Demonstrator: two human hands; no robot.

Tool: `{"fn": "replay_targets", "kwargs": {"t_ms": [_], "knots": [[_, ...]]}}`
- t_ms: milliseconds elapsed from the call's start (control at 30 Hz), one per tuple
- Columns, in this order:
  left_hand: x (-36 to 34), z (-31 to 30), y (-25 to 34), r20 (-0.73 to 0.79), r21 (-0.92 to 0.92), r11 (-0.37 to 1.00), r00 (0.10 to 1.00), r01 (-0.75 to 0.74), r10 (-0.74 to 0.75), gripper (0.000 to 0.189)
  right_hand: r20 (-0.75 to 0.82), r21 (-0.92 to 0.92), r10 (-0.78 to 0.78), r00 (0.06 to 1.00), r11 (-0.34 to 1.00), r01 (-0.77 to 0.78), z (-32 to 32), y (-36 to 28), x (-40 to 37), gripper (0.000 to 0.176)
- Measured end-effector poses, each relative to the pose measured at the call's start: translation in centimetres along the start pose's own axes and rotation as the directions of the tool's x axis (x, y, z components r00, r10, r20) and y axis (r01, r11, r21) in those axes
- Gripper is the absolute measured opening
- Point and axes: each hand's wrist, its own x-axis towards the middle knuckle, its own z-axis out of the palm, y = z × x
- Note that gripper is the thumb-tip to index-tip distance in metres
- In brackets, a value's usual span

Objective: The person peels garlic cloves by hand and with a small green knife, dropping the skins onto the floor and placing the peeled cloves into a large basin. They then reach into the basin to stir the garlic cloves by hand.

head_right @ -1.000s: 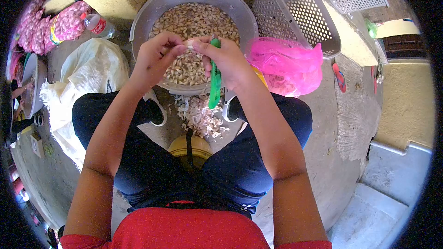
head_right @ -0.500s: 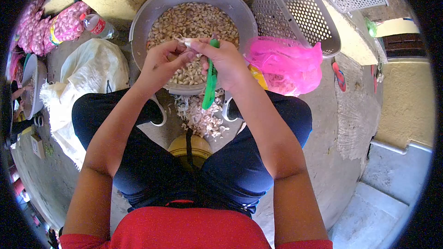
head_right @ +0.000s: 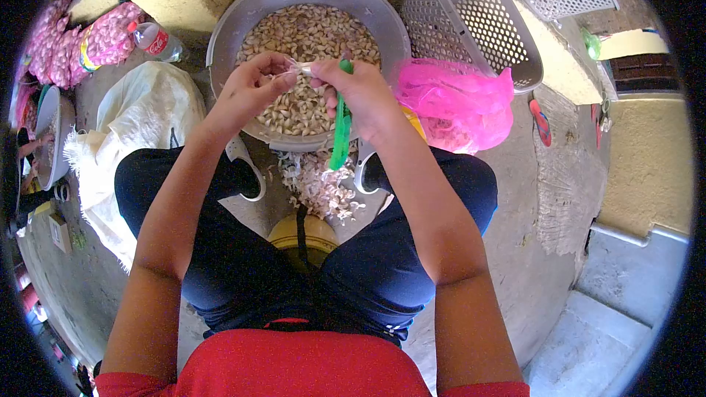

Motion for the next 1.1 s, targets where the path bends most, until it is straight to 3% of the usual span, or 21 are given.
{"fn": "replay_targets", "kwargs": {"t_ms": [67, 167, 367, 567, 667, 867, 1100], "knots": [[0.0, 0.3, -0.1, -0.006, -0.04, 0.998, 0.999, -0.05, 0.05, 0.029, -0.002, -0.045, -0.023, 1.0, 0.999, 0.023, 0.1, 0.2, 0.0, 0.023], [0.0, 0.2, -0.1, 0.001, -0.016, 1.0, 1.0, -0.018, 0.018, 0.029, -0.02, -0.31, -0.058, 0.998, 0.949, 0.049, 0.1, 0.3, 0.0, 0.026], [-0.4, 0.2, 0.7, 0.013, 0.024, 0.991, 0.991, -0.133, 0.133, 0.018, 0.028, -0.331, -0.046, 0.999, 0.942, 0.053, 0.4, -0.2, -0.5, 0.025], [-0.5, -0.4, 0.7, 0.078, 0.268, 0.912, 0.951, -0.311, 0.301, 0.012, 0.112, -0.59, -0.138, 0.984, 0.788, 0.178, -0.2, -0.2, -0.3, 0.028], [-0.5, -0.5, 0.7, 0.1, 0.366, 0.817, 0.891, -0.446, 0.442, 0.011, 0.115, -0.582, -0.148, 0.982, 0.791, 0.187, -0.1, -0.2, -0.4, 0.028], [-0.8, -0.1, 1.0, 0.044, 0.363, 0.819, 0.886, -0.445, 0.461, 0.008, 0.121, -0.671, -0.142, 0.982, 0.718, 0.187, 0.1, -0.5, -0.7, 0.027], [-0.6, 0.1, 0.7, -0.017, 0.258, 0.91, 0.941, -0.323, 0.339, 0.01, 0.124, -0.721, -0.126, 0.984, 0.671, 0.177, 0.2, -0.9, -1.0, 0.029]]}}
